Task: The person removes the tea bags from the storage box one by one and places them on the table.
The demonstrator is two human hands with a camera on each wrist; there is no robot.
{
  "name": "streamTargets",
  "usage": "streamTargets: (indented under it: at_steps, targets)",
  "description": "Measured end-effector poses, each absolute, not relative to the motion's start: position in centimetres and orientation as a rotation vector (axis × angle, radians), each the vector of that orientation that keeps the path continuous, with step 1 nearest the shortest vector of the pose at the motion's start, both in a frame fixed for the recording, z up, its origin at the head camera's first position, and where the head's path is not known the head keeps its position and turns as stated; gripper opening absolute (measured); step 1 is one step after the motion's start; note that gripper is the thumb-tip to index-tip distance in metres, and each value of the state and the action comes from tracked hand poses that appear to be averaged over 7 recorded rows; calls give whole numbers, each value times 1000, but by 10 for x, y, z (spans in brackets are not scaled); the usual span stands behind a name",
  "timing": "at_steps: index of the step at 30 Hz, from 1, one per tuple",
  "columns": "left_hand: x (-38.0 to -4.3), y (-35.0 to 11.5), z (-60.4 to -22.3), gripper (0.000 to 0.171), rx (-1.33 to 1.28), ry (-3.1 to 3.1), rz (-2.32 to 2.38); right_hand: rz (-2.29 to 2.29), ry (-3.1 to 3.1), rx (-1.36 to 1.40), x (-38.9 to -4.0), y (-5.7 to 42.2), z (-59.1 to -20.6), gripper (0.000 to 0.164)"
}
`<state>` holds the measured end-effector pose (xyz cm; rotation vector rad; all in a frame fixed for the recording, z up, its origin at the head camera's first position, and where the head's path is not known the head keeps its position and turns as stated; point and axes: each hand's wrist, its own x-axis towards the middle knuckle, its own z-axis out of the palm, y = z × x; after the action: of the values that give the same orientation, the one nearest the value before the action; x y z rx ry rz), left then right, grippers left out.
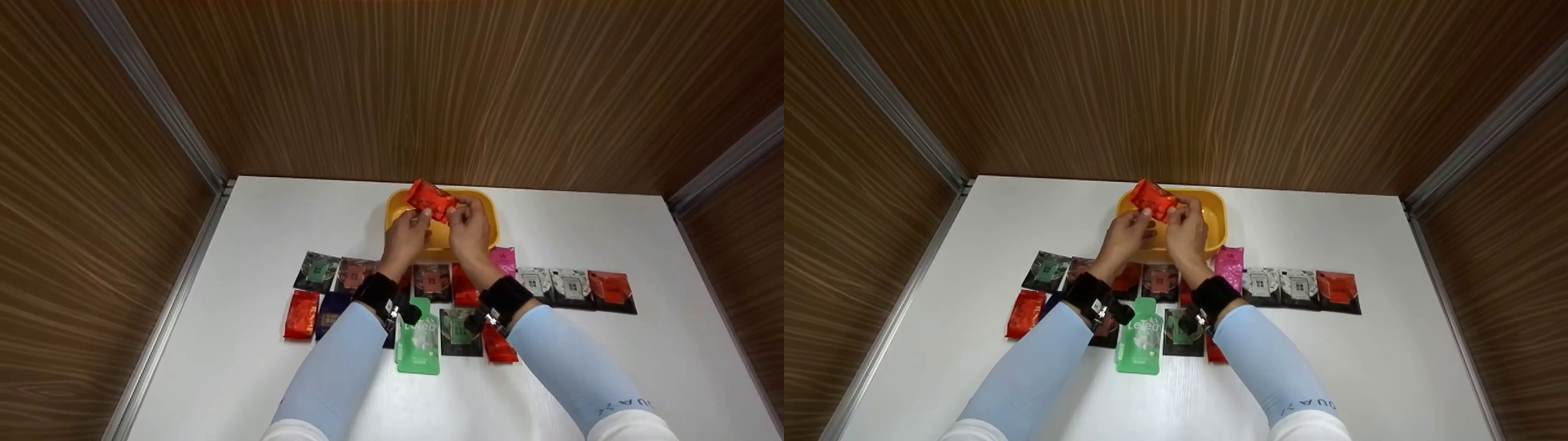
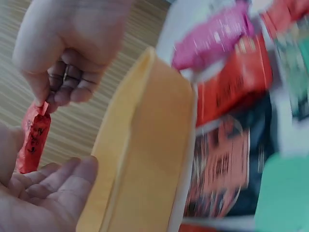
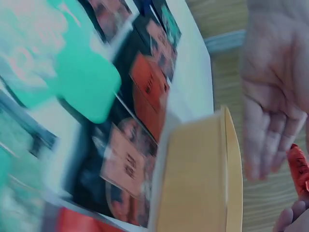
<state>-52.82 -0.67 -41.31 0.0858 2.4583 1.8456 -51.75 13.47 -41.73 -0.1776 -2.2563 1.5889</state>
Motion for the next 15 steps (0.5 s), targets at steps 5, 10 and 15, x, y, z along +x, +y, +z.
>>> streamTargets:
  at_steps: [5, 10, 15]
  targets:
    - [-525, -4, -407, 39, 70, 2151, 2211, 1692, -2208, -53, -502, 136, -423, 27]
    - [-521, -10, -406, 31, 155, 2064, 2290, 1809, -2192, 2, -496, 145, -427, 32]
    - [-513, -18, -408, 29, 269, 2137, 2147, 1831, -2241, 37, -495, 158, -421, 45]
